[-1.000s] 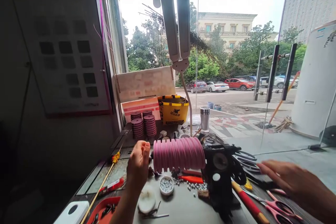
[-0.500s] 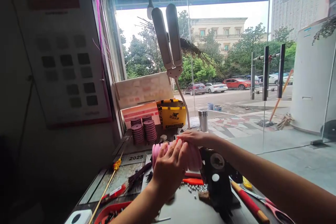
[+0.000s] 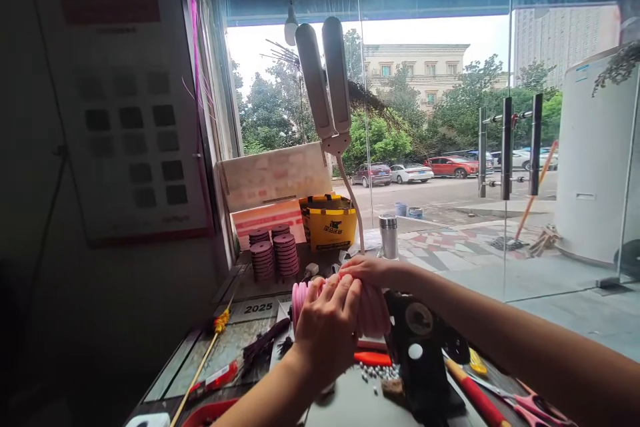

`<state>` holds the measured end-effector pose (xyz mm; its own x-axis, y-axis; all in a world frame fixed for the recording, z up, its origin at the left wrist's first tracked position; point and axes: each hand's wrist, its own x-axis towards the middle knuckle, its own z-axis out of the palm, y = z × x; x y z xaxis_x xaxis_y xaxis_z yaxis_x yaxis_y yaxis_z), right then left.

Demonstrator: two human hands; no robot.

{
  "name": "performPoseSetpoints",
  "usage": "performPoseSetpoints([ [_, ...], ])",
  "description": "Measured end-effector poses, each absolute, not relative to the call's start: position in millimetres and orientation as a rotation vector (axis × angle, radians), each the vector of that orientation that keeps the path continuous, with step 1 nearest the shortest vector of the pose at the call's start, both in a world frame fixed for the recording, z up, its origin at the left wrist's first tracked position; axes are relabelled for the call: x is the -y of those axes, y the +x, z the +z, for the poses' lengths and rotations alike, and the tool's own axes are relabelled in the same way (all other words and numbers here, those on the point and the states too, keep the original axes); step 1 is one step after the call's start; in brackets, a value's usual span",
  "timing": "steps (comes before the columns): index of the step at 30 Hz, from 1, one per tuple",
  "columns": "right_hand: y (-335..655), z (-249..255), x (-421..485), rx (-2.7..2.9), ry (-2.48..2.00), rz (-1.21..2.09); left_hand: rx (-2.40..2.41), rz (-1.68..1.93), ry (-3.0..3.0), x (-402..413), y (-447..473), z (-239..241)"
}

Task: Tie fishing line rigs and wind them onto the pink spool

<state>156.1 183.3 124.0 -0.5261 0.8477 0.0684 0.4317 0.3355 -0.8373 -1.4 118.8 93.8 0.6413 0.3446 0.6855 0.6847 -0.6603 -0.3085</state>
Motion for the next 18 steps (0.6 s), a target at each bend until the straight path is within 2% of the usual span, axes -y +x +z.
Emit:
performPoseSetpoints([
  [4,153.8,124.2,-184.4,2.176,-1.17,0.955,0.77,-0.832,-2.296,-115.6,0.5,93.3],
  [7,152.2,134.4,-170.1,2.232,-1.2,0.701,0.72,-0.897,-2.359,-107.1,-11.3,101.0],
  [10,145.6,141.5,-142.0,2.212,-1.175,0.376,0.944,-1.317,-2.288,-104.8,-40.8,107.5],
  [12,137.1,132.7,-124.8,2.219,-1.153,0.179,1.403,-1.707,-2.035,-110.0,-61.8,103.2],
  [13,132.3,123.0,-118.9,2.222,-1.142,0.045,1.644,-1.737,-2.033,-114.0,-69.8,97.9],
  [15,123.2,95.5,-114.4,2.146,-1.085,-0.468,1.996,-1.564,-2.298,-123.3,-77.8,83.1],
  [18,116.1,52.2,-120.6,1.832,-0.834,-1.192,2.051,-1.734,-2.457,-136.2,-72.4,61.3],
])
